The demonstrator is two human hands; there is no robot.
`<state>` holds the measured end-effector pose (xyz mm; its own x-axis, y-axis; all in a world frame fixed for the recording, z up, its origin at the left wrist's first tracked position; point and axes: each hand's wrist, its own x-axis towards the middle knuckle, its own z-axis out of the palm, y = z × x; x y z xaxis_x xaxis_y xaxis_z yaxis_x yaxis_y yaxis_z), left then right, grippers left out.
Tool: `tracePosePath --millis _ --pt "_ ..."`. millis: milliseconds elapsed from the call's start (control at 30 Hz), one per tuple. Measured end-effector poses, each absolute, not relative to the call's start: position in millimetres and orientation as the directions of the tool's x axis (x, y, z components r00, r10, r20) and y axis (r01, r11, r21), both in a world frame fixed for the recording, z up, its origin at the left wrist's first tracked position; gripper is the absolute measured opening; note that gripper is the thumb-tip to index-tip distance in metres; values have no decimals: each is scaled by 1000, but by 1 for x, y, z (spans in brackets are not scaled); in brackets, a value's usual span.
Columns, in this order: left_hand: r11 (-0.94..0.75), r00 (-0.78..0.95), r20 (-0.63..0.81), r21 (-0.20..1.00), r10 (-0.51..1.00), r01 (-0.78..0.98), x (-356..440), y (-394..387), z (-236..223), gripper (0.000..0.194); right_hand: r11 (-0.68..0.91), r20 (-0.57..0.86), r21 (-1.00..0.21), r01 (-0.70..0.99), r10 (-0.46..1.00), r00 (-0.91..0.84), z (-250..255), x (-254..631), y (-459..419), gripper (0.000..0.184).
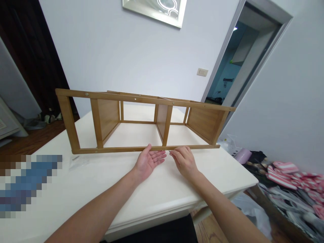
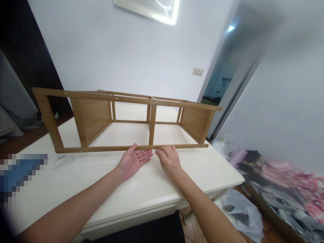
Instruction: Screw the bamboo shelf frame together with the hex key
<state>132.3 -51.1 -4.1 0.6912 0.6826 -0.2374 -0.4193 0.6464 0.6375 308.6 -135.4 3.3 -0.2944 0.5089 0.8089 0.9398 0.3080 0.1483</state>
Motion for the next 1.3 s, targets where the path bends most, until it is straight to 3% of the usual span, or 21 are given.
tracePosePath --millis 133,467,800,1033,1167,1300 --pt "649 691 -242 636 681 -418 131 -52 -2 53 315 767 233 920 523 -373 5 309 -127 9" --pt "651 690 -246 636 680 -415 133 -50 -6 52 304 752 268 914 527 -396 0 312 -124 17" --pt "651 689 -246 633 682 -418 133 -51 -4 46 328 579 516 792 548 -604 25 305 -128 20" --pt "658 681 -267 630 682 -412 133 -51 -3 44 433 552 525 733 482 -681 24 317 -129 23" --pt "656 681 -264 631 683 -413 133 -51 -3 45 425 525 565 707 476 -706 25 322 -129 23" --pt "655 682 -266 637 681 -405 133 -51 -4 46 409 580 523 748 472 -664 23 324 -127 24"
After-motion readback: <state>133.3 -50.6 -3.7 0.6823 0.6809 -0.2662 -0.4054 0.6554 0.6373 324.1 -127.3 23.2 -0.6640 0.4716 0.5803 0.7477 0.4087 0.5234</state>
